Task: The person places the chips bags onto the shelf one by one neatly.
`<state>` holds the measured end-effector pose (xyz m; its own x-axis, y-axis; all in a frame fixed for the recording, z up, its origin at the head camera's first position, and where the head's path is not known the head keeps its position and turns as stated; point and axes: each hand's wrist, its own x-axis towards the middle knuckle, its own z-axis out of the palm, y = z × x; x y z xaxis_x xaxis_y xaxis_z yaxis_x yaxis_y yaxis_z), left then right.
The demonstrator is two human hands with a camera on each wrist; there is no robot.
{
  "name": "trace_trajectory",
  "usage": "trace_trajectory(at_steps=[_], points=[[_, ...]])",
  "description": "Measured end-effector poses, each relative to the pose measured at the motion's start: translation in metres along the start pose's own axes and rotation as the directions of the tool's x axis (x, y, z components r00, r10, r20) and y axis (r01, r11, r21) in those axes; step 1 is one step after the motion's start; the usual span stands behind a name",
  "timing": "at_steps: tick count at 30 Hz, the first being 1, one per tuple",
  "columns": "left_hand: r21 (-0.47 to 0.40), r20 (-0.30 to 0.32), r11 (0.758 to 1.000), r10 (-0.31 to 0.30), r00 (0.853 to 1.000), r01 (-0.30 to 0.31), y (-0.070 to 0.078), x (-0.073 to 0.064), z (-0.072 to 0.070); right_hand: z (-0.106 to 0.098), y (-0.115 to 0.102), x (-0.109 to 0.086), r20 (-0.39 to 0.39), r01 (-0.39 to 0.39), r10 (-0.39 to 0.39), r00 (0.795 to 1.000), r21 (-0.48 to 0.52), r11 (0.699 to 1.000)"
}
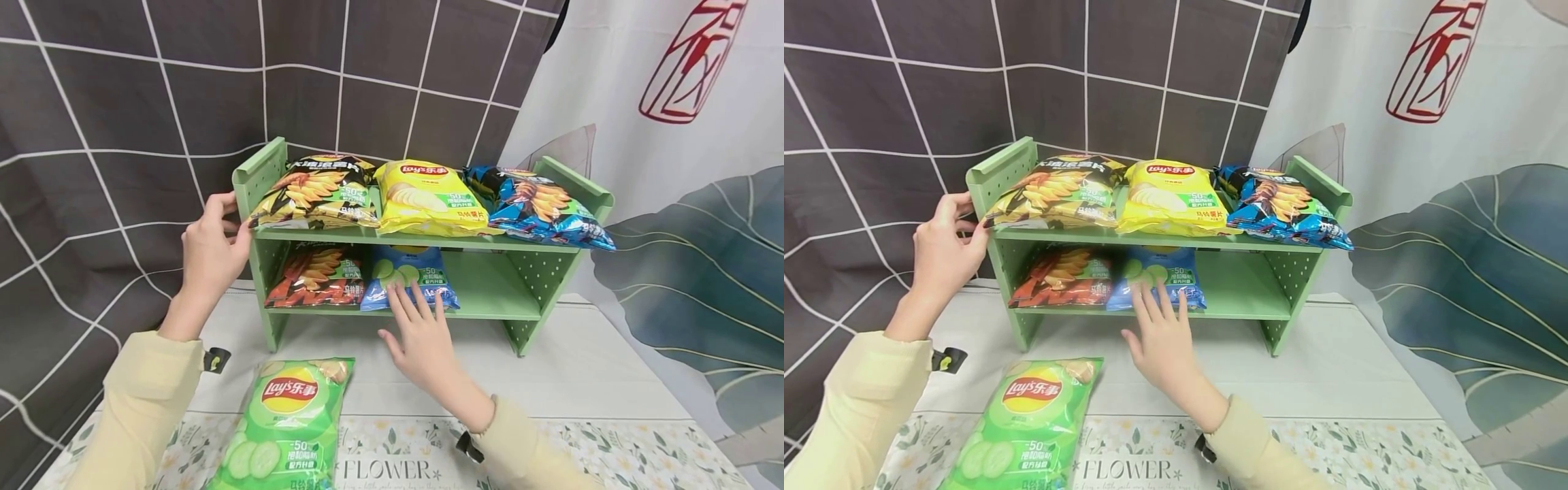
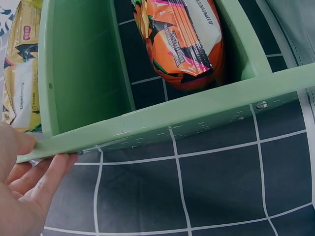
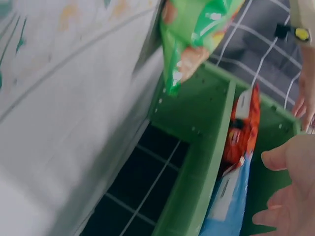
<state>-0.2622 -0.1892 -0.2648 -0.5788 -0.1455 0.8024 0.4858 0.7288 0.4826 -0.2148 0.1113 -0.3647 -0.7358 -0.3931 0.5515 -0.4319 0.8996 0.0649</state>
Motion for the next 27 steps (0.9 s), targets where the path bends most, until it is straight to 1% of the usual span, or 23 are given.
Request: trace_trajectory(at_steps=[3, 7, 10, 14, 19, 21, 24, 27], points=[[-0.002, 0.003, 1.0, 0.0, 1.0, 0.0, 0.0, 0.0, 0.0, -0.003, -0.011, -0.006, -0.019, 0.012, -0.012, 1.0, 0.013, 1.0], [-0.005, 0.003, 1.0, 0.003, 1.0, -0.003, 0.0, 0.0, -0.001, -0.006, -0.025, -0.013, -0.042, 0.057, -0.056, 0.998, 0.024, 0.998], [-0.005, 0.003, 1.0, 0.005, 1.0, -0.005, 0.0, 0.0, -0.001, -0.007, -0.034, -0.019, -0.04, 0.093, -0.091, 0.995, 0.04, 0.995], [-0.003, 0.004, 1.0, 0.004, 1.0, -0.004, 0.001, 0.001, -0.001, -0.008, -0.045, -0.028, -0.02, 0.14, -0.139, 0.99, 0.055, 0.989], [0.0, 0.006, 1.0, 0.0, 1.0, 0.0, 0.0, 0.0, -0.001, -0.007, -0.058, -0.038, 0.007, 0.203, -0.203, 0.979, 0.037, 0.979], [-0.001, 0.008, 1.0, 0.0, 1.0, 0.0, 0.0, 0.0, -0.001, -0.007, -0.063, -0.042, 0.031, 0.226, -0.227, 0.973, 0.034, 0.974], [-0.003, 0.01, 1.0, 0.003, 1.0, -0.003, 0.0, -0.001, -0.001, -0.008, -0.071, -0.047, 0.081, 0.266, -0.269, 0.96, 0.052, 0.963], [-0.005, 0.009, 1.0, 0.006, 1.0, -0.006, 0.0, -0.001, -0.001, -0.009, -0.078, -0.051, 0.133, 0.31, -0.32, 0.938, 0.092, 0.946]])
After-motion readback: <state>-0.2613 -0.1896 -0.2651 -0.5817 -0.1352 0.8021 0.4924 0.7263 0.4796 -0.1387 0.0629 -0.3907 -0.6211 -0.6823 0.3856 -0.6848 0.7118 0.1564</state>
